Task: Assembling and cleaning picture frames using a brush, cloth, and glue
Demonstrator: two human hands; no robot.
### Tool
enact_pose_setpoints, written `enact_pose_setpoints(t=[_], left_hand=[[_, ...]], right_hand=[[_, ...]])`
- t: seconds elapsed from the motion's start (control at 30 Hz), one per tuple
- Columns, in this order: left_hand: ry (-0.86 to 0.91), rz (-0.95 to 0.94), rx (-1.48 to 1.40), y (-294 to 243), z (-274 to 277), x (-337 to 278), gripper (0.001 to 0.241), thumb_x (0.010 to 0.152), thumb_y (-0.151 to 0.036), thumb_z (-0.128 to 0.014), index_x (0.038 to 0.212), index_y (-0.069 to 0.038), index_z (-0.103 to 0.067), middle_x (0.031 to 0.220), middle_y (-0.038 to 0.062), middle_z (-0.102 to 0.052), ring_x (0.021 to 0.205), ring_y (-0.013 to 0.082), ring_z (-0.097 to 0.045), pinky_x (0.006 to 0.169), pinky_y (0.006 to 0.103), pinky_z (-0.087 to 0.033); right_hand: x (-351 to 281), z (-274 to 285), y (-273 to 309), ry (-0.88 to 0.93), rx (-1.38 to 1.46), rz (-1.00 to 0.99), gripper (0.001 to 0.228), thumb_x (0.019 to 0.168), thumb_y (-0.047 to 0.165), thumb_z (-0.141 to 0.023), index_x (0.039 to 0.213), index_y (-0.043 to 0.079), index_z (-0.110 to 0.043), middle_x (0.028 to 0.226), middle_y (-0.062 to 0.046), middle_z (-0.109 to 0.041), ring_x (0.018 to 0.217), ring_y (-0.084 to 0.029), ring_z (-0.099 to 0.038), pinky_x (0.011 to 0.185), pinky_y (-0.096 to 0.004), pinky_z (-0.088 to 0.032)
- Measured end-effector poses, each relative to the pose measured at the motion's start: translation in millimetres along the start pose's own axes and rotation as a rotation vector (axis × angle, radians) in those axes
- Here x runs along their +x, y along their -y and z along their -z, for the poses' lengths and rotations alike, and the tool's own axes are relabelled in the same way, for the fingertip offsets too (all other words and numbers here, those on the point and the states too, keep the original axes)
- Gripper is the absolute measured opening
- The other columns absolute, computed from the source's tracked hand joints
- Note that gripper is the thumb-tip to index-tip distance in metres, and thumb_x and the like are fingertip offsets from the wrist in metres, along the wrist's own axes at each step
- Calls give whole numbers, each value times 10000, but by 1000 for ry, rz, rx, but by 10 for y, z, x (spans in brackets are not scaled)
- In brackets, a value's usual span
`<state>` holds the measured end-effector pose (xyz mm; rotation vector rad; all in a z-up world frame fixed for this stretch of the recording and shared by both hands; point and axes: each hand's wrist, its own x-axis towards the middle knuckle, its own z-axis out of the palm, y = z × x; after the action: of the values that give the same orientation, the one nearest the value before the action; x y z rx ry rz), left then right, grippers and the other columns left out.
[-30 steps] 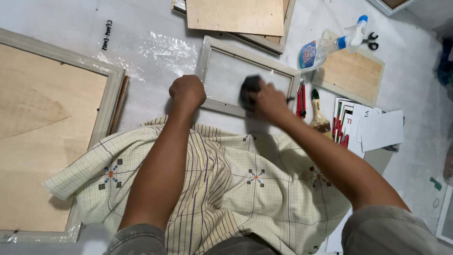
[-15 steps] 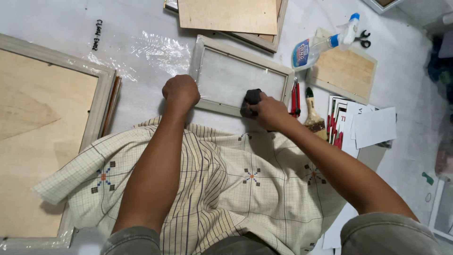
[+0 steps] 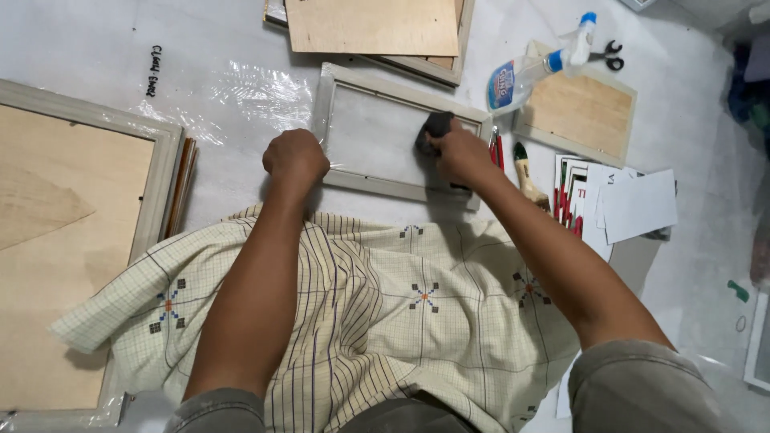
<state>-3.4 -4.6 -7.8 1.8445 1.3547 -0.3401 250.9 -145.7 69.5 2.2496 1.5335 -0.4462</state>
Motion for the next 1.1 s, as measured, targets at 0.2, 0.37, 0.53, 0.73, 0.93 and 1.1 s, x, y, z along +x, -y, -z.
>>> enact_pose_setpoints(t=[0.2,0.37,0.53,0.73,0.93,1.1], left_hand=[[-140,127,-15,-66,-168,69,300,782,-63,-722,1068,28,-717,916,174,-751,961,380,-738,788,543,-611],[-386,15,94,-353,-294,-207,636,826,-229,-866,1247,12,-454,1071,214,-673,1013,418,-694,816,590,-568],[-289,-395,300,-703,-376,-688,887,780,-374,-879,1483,-28,-464,1321,242,-613,1256,415,-560,1086,580,-333],[-255,-617,393,-717,-507,-657,873,763,-286,-894,1508,-54,-502,1466,258,-545,1380,426,-474,1160,589,-240],[-251,-572,477,-748,-561,-558,835,756,-419,-885,1442,-67,-565,1477,207,-550,1366,395,-495,1161,616,-167],[-174,-528,516,-812,-495,-589,835,778,-415,-865,1464,-65,-541,1508,203,-534,1394,393,-478,1177,636,-126]], right_hand=[[-519,-300,5,127,-80,35,346,798,151,-660,1086,233,-834,1302,-145,-583,980,-420,-709,810,-562,-599],[-529,-69,25,104,-69,45,388,830,163,-693,1203,216,-786,1316,-169,-559,1047,-438,-680,863,-579,-587],[-100,5,-227,1,-21,26,476,835,173,-710,1299,272,-746,1310,-173,-532,1103,-452,-659,891,-585,-588],[88,-210,-439,-127,145,-52,494,830,139,-688,1300,279,-742,1249,-219,-550,1029,-488,-673,841,-615,-584],[-480,-420,-217,48,150,-53,449,878,188,-567,1301,72,-665,1160,-213,-592,1055,-470,-692,882,-617,-572],[-364,-723,-325,-39,-19,60,284,916,113,-618,1148,-2,-736,1157,-246,-551,973,-489,-679,761,-625,-590]])
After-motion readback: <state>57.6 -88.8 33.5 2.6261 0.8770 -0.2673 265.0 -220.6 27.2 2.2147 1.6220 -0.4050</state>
